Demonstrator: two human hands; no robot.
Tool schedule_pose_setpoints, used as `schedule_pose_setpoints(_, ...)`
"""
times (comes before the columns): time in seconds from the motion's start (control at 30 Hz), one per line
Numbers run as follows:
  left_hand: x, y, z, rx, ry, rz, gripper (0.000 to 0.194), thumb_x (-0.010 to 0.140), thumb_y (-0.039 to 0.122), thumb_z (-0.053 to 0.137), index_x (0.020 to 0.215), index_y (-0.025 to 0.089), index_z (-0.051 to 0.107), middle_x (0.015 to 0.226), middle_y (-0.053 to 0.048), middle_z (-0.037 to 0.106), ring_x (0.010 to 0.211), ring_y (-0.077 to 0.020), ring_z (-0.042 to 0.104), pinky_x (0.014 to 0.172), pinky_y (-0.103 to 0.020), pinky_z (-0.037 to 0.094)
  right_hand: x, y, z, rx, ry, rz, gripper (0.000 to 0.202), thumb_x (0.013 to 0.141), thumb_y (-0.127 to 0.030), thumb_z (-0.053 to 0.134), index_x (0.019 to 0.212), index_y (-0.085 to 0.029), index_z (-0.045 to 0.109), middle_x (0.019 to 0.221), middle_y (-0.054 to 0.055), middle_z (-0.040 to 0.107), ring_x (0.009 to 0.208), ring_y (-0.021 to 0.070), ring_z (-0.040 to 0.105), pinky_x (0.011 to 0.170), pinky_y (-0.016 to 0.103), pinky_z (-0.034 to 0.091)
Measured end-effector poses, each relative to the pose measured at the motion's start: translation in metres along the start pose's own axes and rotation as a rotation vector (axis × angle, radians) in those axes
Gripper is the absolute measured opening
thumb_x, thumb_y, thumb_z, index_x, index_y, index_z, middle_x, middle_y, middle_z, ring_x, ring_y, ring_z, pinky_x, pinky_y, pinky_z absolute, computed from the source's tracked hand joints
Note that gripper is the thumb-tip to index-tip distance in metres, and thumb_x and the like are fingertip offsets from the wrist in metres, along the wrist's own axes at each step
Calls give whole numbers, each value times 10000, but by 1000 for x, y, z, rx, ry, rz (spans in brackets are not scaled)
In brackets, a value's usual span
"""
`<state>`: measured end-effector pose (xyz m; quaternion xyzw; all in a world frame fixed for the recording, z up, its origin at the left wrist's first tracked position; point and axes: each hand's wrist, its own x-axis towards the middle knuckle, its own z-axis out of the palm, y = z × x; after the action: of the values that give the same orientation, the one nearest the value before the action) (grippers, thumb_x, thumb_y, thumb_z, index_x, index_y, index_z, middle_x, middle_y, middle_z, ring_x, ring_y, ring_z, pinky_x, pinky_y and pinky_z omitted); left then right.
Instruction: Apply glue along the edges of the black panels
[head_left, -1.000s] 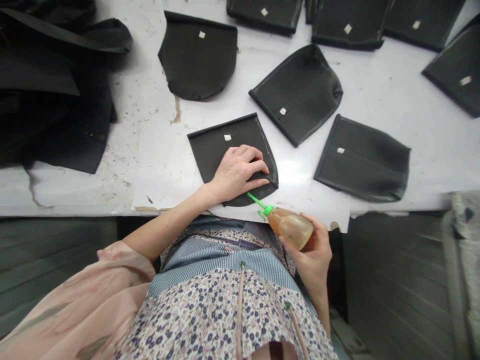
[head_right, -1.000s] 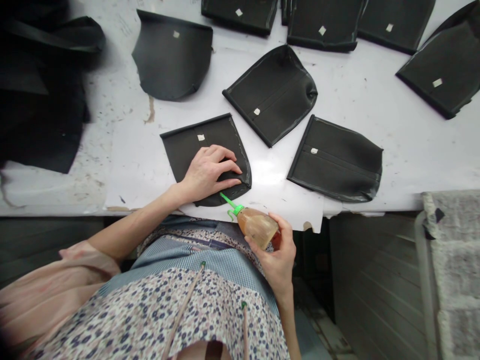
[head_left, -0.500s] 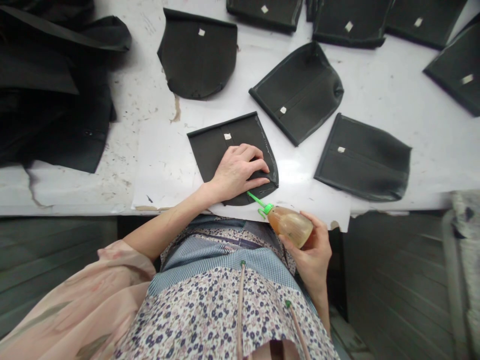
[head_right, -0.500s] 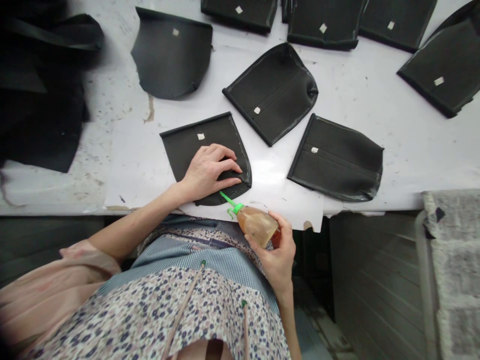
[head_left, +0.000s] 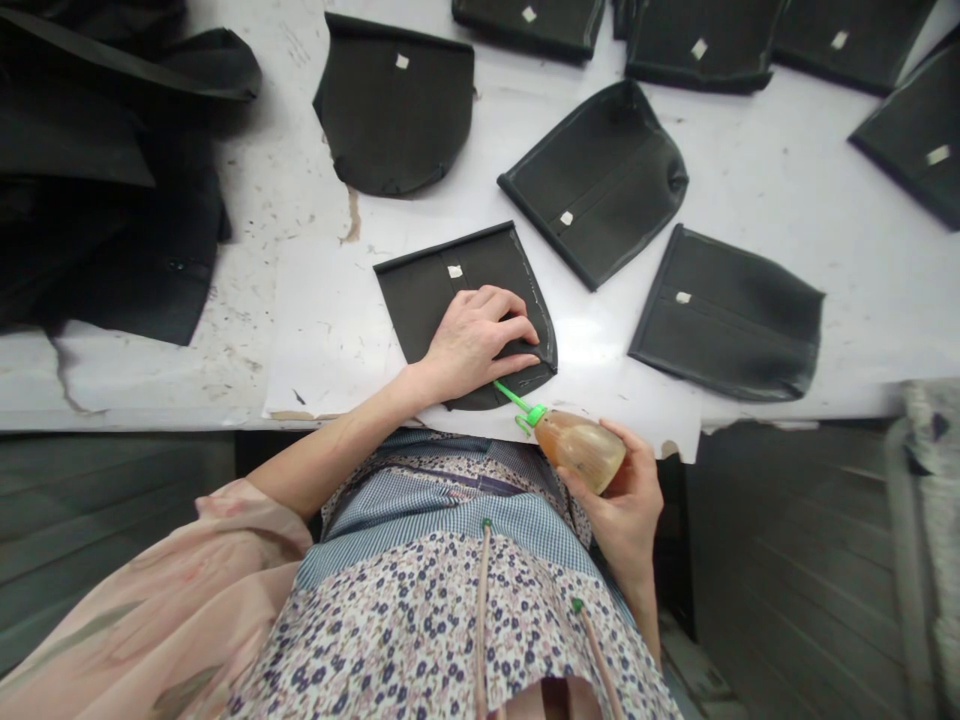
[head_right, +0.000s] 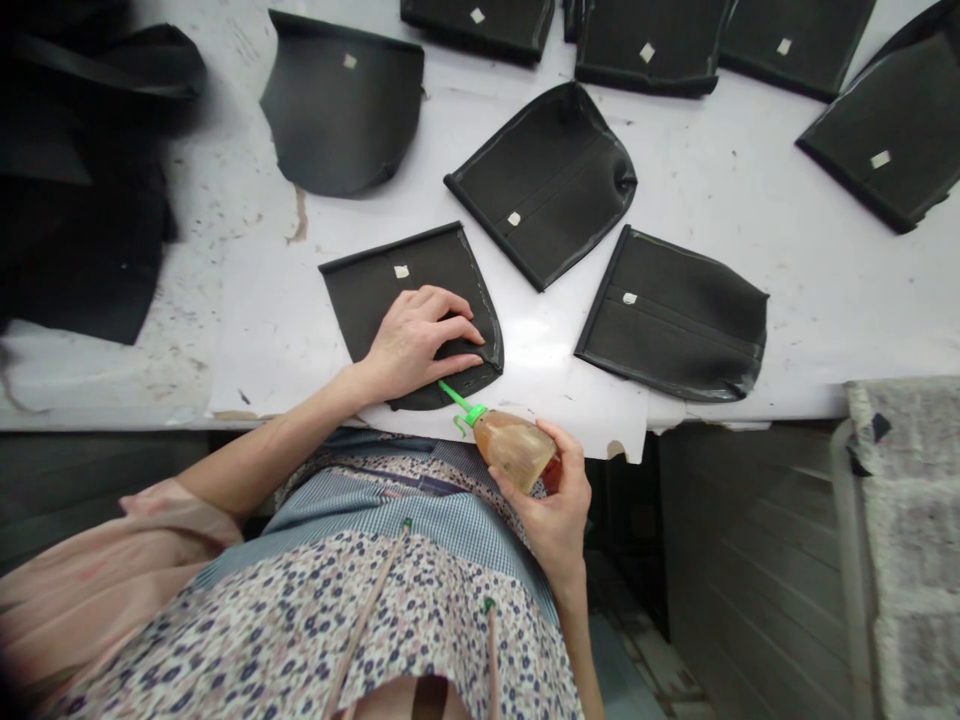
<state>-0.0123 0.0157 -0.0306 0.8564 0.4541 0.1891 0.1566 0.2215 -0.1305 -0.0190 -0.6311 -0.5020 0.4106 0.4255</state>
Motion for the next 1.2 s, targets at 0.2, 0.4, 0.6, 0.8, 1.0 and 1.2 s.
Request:
schedule_pose_setpoints(0.2,0,0,0,-11,-2,-1,240,947,462,660,1029,243,714,1185,-70,659,1138,-267,563,939,-427,381,0,1,1,10,2,8,640,706,-329,921,1272,-244,633,1216,79,654,1064,242,683,850,356,631)
schedule_pose_setpoints(0.4,0,-1,1,-8,-3,-2,242,944,466,665,1033,246,714,1191,-70,656,1143,-267,562,946,-428,379,1,2,1,4,1,4,646,706,-330,923,1276,-247,630,1218,80,659,1072,247,686,857,361,631)
schedule_pose_setpoints(0.6,1,-1,1,-5,2,2,242,941,465,670,1029,243,713,1184,-68,658,1138,-266,563,938,-423,377,2,1,1,-8,0,-9,647,704,-333,925,1274,-246,631,1206,68,668,1039,244,703,815,341,634)
schedule_pose_setpoints(0.8,0,-1,1,-14,-4,-6,248,939,466,671,1032,240,716,1187,-71,659,1136,-270,559,940,-428,377,2,3,2,10,3,-30,648,705,-320,927,1279,-254,633,1210,63,670,1035,232,707,809,324,635)
schedule_pose_setpoints(1.0,0,-1,1,-15,-2,-4,248,944,471,664,1030,244,713,1187,-68,657,1138,-267,560,936,-428,379,2,3,1,18,-3,-40,658,706,-307,928,1290,-267,629,1212,51,670,1034,221,705,808,308,628)
schedule_pose_setpoints(1.2,0,-1,1,-15,2,0,244,943,470,665,1033,247,711,1189,-66,655,1142,-266,560,938,-428,380,2,2,2,8,0,-49,650,707,-304,927,1284,-260,632,1194,47,674,1027,218,701,804,302,621)
